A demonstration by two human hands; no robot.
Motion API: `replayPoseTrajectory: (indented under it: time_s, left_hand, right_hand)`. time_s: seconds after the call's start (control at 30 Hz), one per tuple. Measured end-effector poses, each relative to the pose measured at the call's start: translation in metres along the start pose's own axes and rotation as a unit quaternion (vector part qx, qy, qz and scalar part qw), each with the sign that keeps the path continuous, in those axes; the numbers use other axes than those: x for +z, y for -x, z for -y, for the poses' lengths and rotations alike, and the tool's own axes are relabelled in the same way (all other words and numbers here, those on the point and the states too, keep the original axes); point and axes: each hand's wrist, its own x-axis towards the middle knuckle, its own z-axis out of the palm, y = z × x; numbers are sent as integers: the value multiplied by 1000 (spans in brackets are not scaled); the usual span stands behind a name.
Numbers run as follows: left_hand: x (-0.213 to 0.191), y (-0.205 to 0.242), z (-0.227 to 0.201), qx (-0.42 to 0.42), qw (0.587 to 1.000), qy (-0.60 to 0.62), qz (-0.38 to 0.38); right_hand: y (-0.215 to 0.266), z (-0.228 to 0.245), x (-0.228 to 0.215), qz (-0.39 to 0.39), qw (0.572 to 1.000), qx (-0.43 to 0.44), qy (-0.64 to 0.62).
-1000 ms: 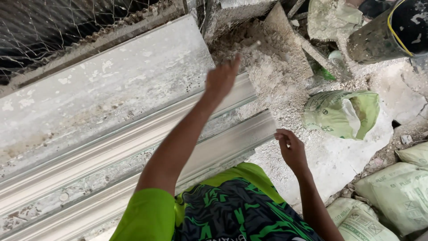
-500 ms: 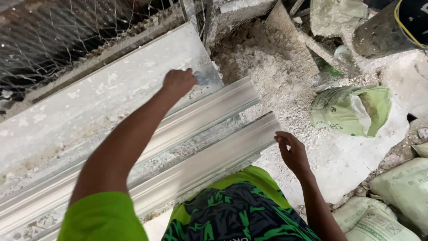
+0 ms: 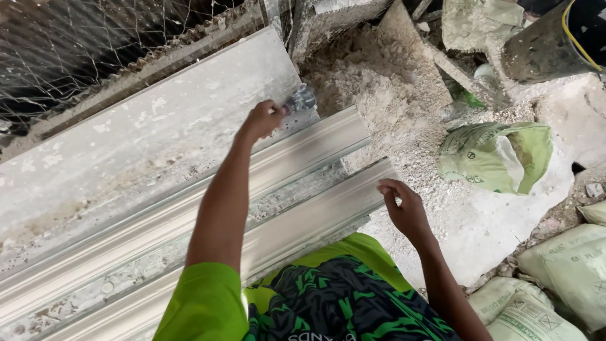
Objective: Scraping and smoothing the edges of cast gypsum crown molding pieces using a putty knife or scraper.
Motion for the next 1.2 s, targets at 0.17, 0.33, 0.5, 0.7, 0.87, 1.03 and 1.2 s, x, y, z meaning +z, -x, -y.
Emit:
replayPoseTrajectory:
  time_s: [0.17, 0.33, 0.5, 0.7, 0.87, 1.03, 1.2]
  left_hand:
    - [-66, 3, -36, -83, 984, -126, 91]
    - [-46, 12, -101, -36, 888, -457, 45]
    - [55, -3, -99, 226, 890, -394, -28]
    - [80, -59, -68, 232, 731, -639, -55]
    - [46, -82, -87, 210, 729, -645, -94]
    - [28, -50, -70, 330, 749, -566, -101]
    - [8, 72, -68, 260, 847, -353, -300]
  right_hand:
    - [18, -30, -7, 0, 999, 32, 35]
    - [18, -47, 6, -7, 999, 43, 15]
    - [7, -27, 14, 28, 999, 16, 6]
    - [-2, -18, 5, 21, 999, 5, 34]
    - [5, -33, 1, 15, 999, 10, 27]
    - [7, -35, 8, 9, 999, 37, 12]
    - [1, -21, 11, 26, 1000, -12, 5]
